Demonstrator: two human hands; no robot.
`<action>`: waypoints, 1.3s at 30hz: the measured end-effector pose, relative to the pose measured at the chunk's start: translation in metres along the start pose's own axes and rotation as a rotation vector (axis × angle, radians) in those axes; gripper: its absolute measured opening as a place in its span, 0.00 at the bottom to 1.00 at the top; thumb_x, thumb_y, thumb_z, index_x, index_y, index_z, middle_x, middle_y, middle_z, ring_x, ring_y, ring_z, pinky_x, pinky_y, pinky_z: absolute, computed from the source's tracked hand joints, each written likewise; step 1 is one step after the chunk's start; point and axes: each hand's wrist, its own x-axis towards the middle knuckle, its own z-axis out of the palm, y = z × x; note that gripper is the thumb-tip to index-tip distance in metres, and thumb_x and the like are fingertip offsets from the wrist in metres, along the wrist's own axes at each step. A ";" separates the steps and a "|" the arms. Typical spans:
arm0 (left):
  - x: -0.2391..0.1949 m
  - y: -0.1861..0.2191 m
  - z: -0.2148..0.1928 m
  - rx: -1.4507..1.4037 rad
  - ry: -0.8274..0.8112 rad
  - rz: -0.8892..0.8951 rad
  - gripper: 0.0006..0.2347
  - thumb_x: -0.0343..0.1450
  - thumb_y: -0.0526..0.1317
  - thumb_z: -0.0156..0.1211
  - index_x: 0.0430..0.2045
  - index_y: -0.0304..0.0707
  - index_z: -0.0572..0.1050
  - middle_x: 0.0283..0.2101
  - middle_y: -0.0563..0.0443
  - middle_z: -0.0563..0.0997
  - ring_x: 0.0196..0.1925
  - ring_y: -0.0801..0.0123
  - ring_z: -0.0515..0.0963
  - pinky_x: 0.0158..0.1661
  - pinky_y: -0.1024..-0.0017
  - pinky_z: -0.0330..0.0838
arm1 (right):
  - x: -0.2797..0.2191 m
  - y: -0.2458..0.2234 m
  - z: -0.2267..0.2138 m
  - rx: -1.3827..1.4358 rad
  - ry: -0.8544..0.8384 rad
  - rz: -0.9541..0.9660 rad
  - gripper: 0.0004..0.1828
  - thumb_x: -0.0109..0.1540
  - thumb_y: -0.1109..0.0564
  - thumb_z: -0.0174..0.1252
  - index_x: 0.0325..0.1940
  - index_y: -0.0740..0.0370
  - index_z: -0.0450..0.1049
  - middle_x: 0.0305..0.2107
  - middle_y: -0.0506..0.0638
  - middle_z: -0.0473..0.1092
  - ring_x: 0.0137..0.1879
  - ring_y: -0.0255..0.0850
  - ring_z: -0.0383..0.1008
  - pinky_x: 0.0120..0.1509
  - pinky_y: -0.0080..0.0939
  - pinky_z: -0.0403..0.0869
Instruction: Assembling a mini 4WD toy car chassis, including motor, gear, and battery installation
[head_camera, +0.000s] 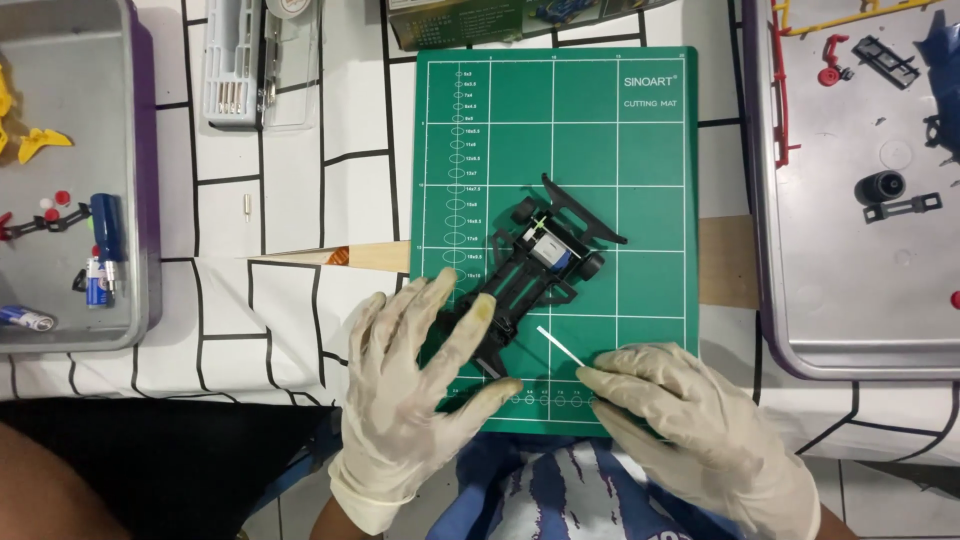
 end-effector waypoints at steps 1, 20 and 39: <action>0.001 0.000 0.001 -0.002 0.001 0.003 0.30 0.69 0.65 0.64 0.63 0.55 0.70 0.66 0.45 0.75 0.67 0.53 0.75 0.67 0.49 0.63 | 0.001 0.001 0.002 -0.002 0.002 0.002 0.21 0.61 0.56 0.67 0.58 0.53 0.74 0.46 0.45 0.75 0.49 0.37 0.79 0.55 0.36 0.78; -0.005 0.010 0.010 0.176 0.046 0.104 0.26 0.77 0.64 0.36 0.60 0.53 0.70 0.59 0.42 0.79 0.52 0.56 0.83 0.54 0.55 0.75 | -0.002 0.009 0.004 -0.086 0.004 -0.047 0.21 0.62 0.59 0.64 0.59 0.58 0.73 0.48 0.49 0.75 0.49 0.40 0.79 0.52 0.40 0.76; -0.007 0.035 0.016 0.318 0.033 0.041 0.28 0.75 0.69 0.39 0.62 0.54 0.68 0.60 0.47 0.79 0.42 0.65 0.83 0.40 0.68 0.71 | -0.010 0.009 -0.005 -0.115 0.015 0.034 0.24 0.62 0.59 0.65 0.61 0.59 0.70 0.47 0.54 0.72 0.48 0.47 0.77 0.52 0.44 0.79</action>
